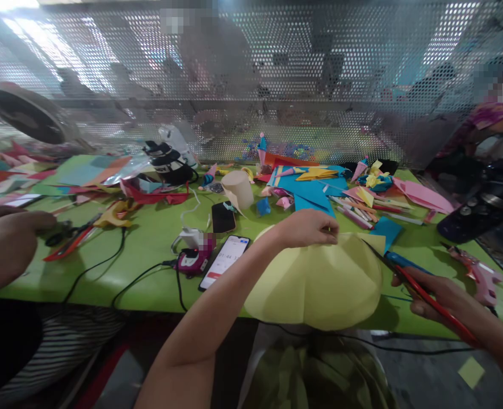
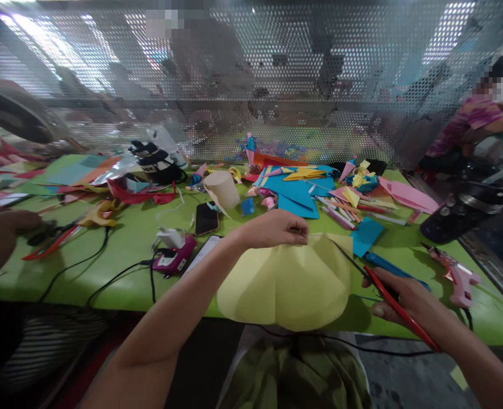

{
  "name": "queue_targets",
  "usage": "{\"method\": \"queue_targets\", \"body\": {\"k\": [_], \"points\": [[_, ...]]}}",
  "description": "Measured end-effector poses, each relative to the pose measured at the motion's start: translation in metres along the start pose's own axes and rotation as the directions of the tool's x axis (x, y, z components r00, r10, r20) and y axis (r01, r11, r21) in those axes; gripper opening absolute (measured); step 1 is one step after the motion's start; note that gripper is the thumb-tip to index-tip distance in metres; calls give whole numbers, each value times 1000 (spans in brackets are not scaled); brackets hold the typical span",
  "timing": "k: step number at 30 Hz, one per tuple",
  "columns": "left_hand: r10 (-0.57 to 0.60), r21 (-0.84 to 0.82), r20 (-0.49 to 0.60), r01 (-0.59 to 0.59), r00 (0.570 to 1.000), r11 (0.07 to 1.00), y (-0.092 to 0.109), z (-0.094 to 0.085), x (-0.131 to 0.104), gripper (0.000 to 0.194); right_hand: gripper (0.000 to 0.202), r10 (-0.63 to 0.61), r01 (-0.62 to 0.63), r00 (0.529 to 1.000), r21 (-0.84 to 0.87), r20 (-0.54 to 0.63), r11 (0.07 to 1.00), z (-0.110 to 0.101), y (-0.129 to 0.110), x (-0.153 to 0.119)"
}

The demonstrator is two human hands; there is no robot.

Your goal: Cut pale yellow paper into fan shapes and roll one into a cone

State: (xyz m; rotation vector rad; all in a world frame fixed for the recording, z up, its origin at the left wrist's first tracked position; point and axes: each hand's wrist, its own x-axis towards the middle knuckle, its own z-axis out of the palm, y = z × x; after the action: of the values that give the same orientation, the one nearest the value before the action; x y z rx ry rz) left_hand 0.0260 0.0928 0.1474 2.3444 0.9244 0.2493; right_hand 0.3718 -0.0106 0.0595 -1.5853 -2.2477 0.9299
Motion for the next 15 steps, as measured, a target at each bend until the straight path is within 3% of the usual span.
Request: {"method": "queue_targets", "body": {"k": [6,15], "points": [[-9,-33,-10,9,1000,999,-2,-2,-1,14,63,87,-79,991,80,-98,994,3,-6,-2],[-33,-45,-62,30,998,999,-6,0,-3,22,65,99,-89,988,83,-122,993,6,-2,-1]]}}
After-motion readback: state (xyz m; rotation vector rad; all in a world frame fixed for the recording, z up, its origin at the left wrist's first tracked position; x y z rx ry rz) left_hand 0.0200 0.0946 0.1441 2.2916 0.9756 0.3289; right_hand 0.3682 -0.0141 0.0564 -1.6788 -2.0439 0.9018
